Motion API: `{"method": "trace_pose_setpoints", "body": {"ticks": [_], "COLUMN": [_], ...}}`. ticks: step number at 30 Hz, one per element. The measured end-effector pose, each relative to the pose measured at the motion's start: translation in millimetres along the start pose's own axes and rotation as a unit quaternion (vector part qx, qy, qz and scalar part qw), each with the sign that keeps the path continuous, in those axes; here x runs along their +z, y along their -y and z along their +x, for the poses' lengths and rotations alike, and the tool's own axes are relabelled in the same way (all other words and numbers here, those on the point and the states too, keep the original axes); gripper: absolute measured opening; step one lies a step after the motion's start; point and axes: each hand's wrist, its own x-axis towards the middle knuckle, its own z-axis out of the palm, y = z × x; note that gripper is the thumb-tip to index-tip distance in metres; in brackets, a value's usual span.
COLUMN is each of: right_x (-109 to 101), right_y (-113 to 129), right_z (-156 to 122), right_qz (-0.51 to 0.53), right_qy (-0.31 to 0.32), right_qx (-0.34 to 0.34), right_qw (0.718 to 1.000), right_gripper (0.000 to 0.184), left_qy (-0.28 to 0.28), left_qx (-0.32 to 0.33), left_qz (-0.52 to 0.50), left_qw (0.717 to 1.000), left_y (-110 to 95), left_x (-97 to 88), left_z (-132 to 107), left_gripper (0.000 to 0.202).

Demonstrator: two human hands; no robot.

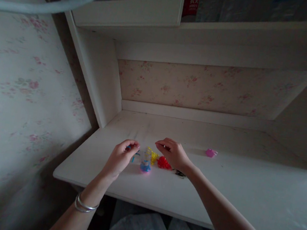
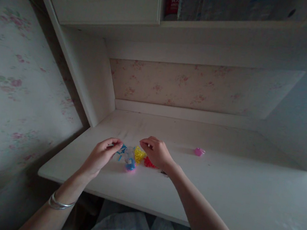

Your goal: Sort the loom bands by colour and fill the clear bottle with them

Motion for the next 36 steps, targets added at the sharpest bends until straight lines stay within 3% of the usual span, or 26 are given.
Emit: {"method": "trace_pose_setpoints", "body": {"ticks": [5,9,13,17,25,31,36], "right_x": [11.8,31.9,56.0,72.0,87.6,96.8,91.6], "right_y": [-18.7,-26.6,-30.1,-33.7,-36.8,-40.2,-40.1], "right_z": [32.0,59.9,81.1,92.4,92.6,90.5,87.1], "right_qz": [-0.036,-0.131,-0.173,-0.194,-0.228,-0.243,-0.223], "right_qy": [0.107,0.242,0.318,0.374,0.395,0.368,0.329], "right_qx": [0.025,-0.014,-0.050,-0.069,-0.076,-0.086,-0.102], "right_qw": [0.993,0.961,0.931,0.904,0.887,0.893,0.912], "right_gripper": [0.021,0.026,0.024,0.025,0.026,0.018,0.020], "left_qy": [-0.022,-0.003,0.006,0.011,0.029,0.032,0.012], "left_qx": [-0.001,0.042,0.033,0.015,-0.013,0.015,0.038], "left_qz": [0.090,0.198,0.302,0.343,0.391,0.407,0.373], "left_qw": [0.996,0.979,0.953,0.939,0.920,0.913,0.927], "left_y": [36.5,61.4,72.3,71.3,65.6,67.9,76.8], "left_x": [-12.0,-12.9,-9.1,-5.5,2.5,2.9,-1.0], "left_z": [-1.7,-8.7,-14.1,-14.0,-15.9,-17.9,-16.0], "left_gripper": [0.027,0.018,0.015,0.016,0.013,0.014,0.018]}}
